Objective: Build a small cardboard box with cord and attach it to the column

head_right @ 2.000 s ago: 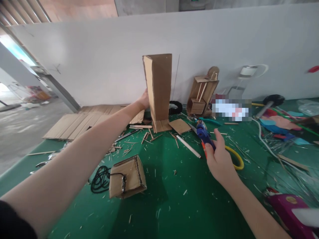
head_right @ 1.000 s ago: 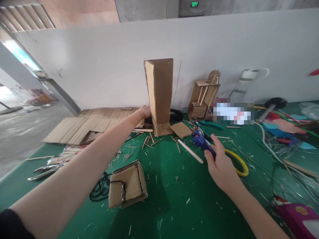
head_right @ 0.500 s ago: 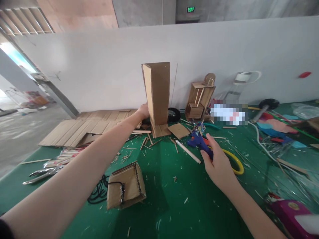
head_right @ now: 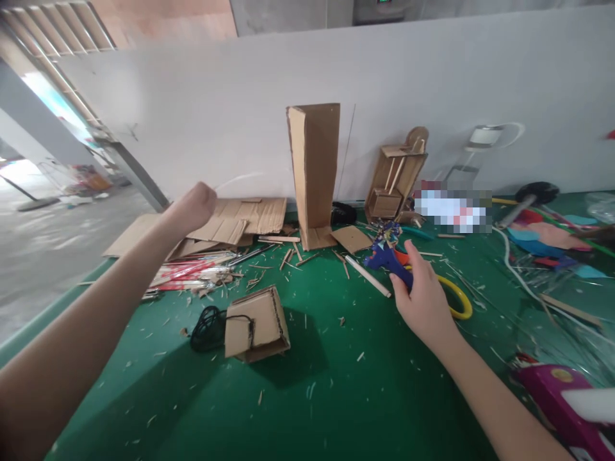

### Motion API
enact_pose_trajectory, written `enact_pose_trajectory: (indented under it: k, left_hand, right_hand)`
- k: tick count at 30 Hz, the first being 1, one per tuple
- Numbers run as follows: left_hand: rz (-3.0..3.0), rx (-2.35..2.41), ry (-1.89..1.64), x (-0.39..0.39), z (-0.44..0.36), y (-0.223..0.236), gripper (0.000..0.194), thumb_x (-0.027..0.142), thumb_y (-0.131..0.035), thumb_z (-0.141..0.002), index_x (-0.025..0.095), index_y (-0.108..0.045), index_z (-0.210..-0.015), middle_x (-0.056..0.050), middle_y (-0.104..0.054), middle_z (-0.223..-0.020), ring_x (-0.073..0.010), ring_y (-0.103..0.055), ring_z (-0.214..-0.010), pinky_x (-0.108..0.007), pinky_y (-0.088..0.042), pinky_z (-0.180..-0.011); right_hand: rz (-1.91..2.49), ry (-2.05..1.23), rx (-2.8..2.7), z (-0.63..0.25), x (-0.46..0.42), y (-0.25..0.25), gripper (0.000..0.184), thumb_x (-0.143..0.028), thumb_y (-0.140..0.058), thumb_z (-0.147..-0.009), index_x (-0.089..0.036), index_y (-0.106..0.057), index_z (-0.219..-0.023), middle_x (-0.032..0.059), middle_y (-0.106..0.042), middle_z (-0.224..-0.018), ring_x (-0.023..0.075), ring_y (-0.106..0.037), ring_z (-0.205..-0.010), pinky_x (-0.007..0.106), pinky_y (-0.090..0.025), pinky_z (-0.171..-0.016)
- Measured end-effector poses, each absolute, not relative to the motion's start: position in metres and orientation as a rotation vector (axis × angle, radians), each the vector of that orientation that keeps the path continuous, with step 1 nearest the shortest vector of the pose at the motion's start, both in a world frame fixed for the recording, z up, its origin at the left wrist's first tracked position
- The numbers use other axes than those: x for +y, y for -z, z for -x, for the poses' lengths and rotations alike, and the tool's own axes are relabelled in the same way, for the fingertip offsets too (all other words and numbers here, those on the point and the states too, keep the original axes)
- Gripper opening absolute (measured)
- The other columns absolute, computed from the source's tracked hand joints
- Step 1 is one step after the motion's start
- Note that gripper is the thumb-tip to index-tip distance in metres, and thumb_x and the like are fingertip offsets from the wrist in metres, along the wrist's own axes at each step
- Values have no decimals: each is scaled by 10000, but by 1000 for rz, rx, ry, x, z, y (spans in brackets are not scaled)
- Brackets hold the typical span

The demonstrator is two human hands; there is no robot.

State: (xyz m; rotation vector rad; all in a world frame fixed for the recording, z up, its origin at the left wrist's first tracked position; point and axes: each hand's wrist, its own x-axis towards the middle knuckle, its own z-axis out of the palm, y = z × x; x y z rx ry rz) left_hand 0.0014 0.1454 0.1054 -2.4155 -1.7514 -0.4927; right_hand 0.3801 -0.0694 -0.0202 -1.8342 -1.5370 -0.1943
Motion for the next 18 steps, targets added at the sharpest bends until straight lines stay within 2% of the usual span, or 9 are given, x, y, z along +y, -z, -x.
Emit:
enact_pose_trajectory:
  k: [2,4,6,7,9,12,14,16,18]
  left_hand:
    - [2318,-1919,699,104,24,-102,392,341,-186,-972,137,-450,-1179,-74,-523,-769,-186,-521,-656,-319,-440,-563]
    - [2432,-2181,1448,59,42,-101,276,394,-326,-949,252,-460,-1144,33,-361,-634,-102,-309,-483,-232,-286,-440]
    - [2586,-2147,2084,14,57,-99,126,339,-483,-898,316,-512,-1019,52,-294,-605,-80,-208,-480,-200,-221,-438]
    - [2589,-2112,2343,-7,65,-97,88,297,-520,-882,325,-538,-964,50,-306,-598,-80,-235,-497,-196,-258,-456]
    - [2442,-2198,2684,-43,79,-90,196,179,-533,-839,347,-585,-926,43,-399,-621,-93,-343,-562,-221,-372,-534]
    - [2204,-2438,2757,-80,98,-75,164,155,-572,-765,316,-592,-750,46,-466,-628,-102,-349,-531,-250,-370,-496]
    - [2165,-2533,2640,-96,105,-68,132,262,-566,-793,304,-565,-668,37,-380,-542,-106,-236,-442,-257,-278,-407]
    - [2147,-2576,2558,-106,107,-66,211,383,-532,-827,304,-546,-633,34,-244,-473,-101,-100,-401,-248,-174,-360]
    - [2171,-2542,2526,-114,105,-71,233,442,-530,-840,310,-564,-651,38,-189,-459,-87,-86,-381,-238,-155,-348]
  right_hand:
    - [1843,190,-1530,-379,-71,20,677,-373,-481,-895,-141,-260,-1492,207,-501,-1362,373,-523,-1219,542,-483,-945]
    - [1844,214,-1519,-378,-72,20,689,-389,-483,-886,-116,-274,-1483,218,-522,-1314,371,-545,-1179,534,-492,-924]
    - [1825,275,-1504,-376,-74,20,693,-404,-494,-867,-66,-333,-1450,218,-579,-1156,357,-584,-1082,518,-502,-896]
    - [1809,316,-1495,-375,-75,20,684,-408,-501,-856,-43,-378,-1421,208,-588,-1073,345,-596,-1026,509,-504,-886]
    - [1783,394,-1471,-374,-77,20,642,-406,-516,-835,-33,-466,-1355,184,-573,-978,321,-597,-944,495,-507,-869]
    - [1773,443,-1397,-372,-81,18,578,-393,-529,-818,-85,-526,-1307,156,-556,-932,317,-575,-926,499,-508,-848]
    - [1781,425,-1363,-371,-82,16,608,-406,-551,-801,-88,-515,-1317,153,-551,-917,329,-564,-948,506,-503,-852]
    - [1775,399,-1391,-368,-82,16,670,-418,-570,-785,-51,-483,-1339,174,-548,-953,335,-562,-967,506,-493,-873]
    - [1745,389,-1478,-363,-81,16,702,-418,-562,-794,-29,-440,-1366,191,-546,-997,330,-565,-983,501,-483,-894]
